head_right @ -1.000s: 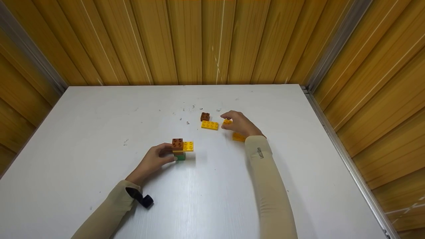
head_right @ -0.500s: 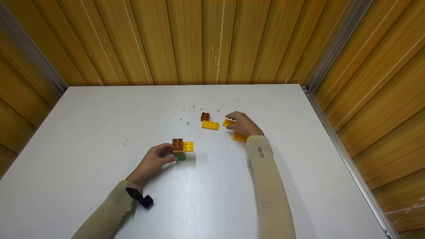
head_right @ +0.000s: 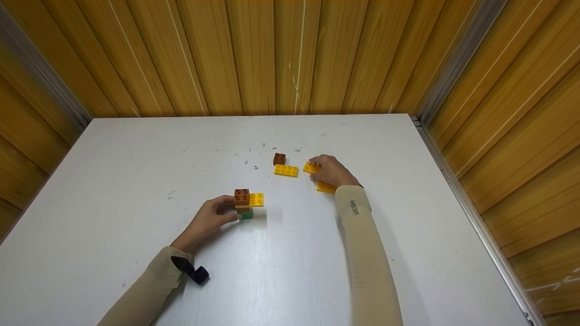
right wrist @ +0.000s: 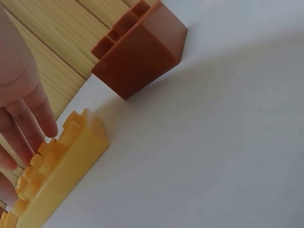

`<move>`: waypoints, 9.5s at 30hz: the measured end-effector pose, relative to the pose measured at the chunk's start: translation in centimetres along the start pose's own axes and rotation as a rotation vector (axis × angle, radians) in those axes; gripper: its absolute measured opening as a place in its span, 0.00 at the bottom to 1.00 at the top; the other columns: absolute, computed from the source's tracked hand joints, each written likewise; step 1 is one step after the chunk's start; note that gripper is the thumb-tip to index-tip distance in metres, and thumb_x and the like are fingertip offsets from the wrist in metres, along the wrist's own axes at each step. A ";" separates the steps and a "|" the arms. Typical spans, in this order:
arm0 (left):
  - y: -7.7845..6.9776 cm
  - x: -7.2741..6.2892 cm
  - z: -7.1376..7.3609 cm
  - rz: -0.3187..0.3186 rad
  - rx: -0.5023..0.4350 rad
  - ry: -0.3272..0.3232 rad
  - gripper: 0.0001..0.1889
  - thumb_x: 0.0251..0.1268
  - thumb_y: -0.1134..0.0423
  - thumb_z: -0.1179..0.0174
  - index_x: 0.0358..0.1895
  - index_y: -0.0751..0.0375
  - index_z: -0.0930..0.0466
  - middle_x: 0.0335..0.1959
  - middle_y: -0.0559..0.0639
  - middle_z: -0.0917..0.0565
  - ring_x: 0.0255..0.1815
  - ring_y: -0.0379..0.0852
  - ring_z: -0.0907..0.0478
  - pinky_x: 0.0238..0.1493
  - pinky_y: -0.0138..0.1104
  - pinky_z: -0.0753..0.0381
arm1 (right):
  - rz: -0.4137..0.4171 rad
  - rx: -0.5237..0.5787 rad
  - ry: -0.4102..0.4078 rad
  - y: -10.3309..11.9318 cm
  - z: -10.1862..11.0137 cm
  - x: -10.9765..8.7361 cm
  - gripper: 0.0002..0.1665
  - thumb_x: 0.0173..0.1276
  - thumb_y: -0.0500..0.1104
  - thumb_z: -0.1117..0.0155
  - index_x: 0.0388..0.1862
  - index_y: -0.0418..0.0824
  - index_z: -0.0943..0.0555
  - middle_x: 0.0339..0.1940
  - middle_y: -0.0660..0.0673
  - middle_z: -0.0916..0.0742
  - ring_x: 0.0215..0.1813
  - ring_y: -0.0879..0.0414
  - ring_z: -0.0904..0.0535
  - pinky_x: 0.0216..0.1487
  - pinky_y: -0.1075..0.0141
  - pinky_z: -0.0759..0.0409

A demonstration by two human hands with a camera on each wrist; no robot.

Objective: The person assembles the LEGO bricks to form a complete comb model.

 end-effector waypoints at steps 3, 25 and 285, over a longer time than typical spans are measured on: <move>0.0 0.0 0.1 -0.014 -0.012 0.004 0.20 0.58 0.67 0.34 0.55 0.55 0.21 0.53 0.50 0.17 0.57 0.46 0.21 0.63 0.41 0.26 | 0.030 -0.005 -0.004 0.1 -0.1 -0.1 0.33 0.68 0.45 0.37 0.71 0.45 0.33 0.69 0.40 0.29 0.70 0.44 0.36 0.74 0.44 0.43; -0.1 -0.1 0.1 -0.023 0.002 0.003 0.20 0.58 0.67 0.33 0.55 0.55 0.21 0.53 0.49 0.16 0.56 0.44 0.21 0.63 0.40 0.25 | 0.127 -0.022 -0.036 0.3 -0.6 0.0 0.28 0.66 0.37 0.36 0.66 0.40 0.27 0.62 0.40 0.23 0.63 0.44 0.30 0.70 0.46 0.35; -0.2 0.0 0.0 -0.016 -0.004 0.001 0.21 0.58 0.67 0.34 0.56 0.58 0.22 0.53 0.51 0.17 0.55 0.47 0.20 0.63 0.42 0.25 | 0.784 -0.056 0.181 14.6 -4.2 -6.7 0.22 0.65 0.43 0.33 0.57 0.37 0.21 0.54 0.41 0.17 0.53 0.45 0.20 0.56 0.51 0.20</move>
Point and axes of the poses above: each hand's wrist, its own x-axis towards the middle knuckle, its own z-axis out of the back of the hand, y = z × x, the point moved 4 cm from there along x, towards the middle knuckle
